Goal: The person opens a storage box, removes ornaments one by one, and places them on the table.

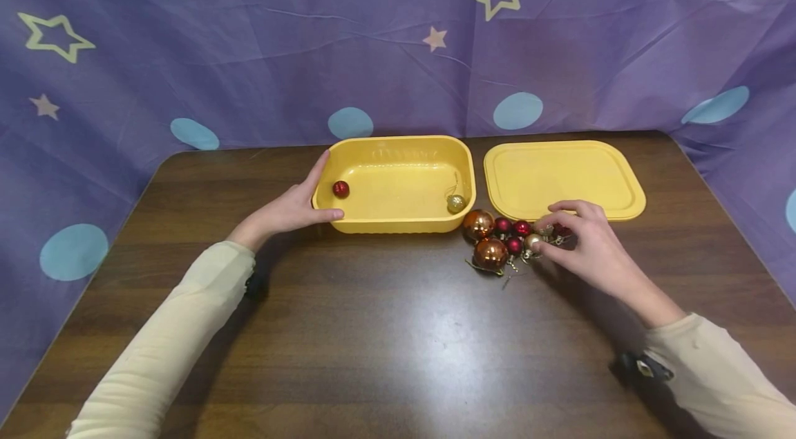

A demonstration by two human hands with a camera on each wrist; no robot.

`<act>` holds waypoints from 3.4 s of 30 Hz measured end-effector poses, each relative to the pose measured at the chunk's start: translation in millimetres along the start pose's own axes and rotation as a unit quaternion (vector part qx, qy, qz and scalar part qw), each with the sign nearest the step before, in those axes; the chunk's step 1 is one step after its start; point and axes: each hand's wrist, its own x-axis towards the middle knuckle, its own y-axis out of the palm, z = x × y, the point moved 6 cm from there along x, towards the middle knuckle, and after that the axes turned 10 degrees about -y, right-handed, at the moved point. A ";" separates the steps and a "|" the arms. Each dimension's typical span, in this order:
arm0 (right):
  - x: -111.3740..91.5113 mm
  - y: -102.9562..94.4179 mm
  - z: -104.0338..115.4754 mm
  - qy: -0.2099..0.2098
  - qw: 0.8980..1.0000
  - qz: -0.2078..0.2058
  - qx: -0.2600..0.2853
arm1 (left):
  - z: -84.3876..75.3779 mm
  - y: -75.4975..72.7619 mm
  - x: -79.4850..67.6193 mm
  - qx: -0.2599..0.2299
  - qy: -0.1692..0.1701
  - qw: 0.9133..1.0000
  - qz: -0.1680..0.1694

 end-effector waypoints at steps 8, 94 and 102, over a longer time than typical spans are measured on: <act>12.4 -8.8 1.0 0.007 1.000 -0.015 0.024 | -0.8 -0.6 -1.3 0.000 -0.005 1.000 0.003; 216.6 173.9 104.5 -0.047 0.950 0.207 0.227 | -0.9 1.0 -2.7 -0.002 -0.006 1.000 0.004; 224.1 186.9 105.0 -0.017 0.943 0.224 0.247 | -0.2 0.8 -1.6 0.000 -0.007 1.000 0.000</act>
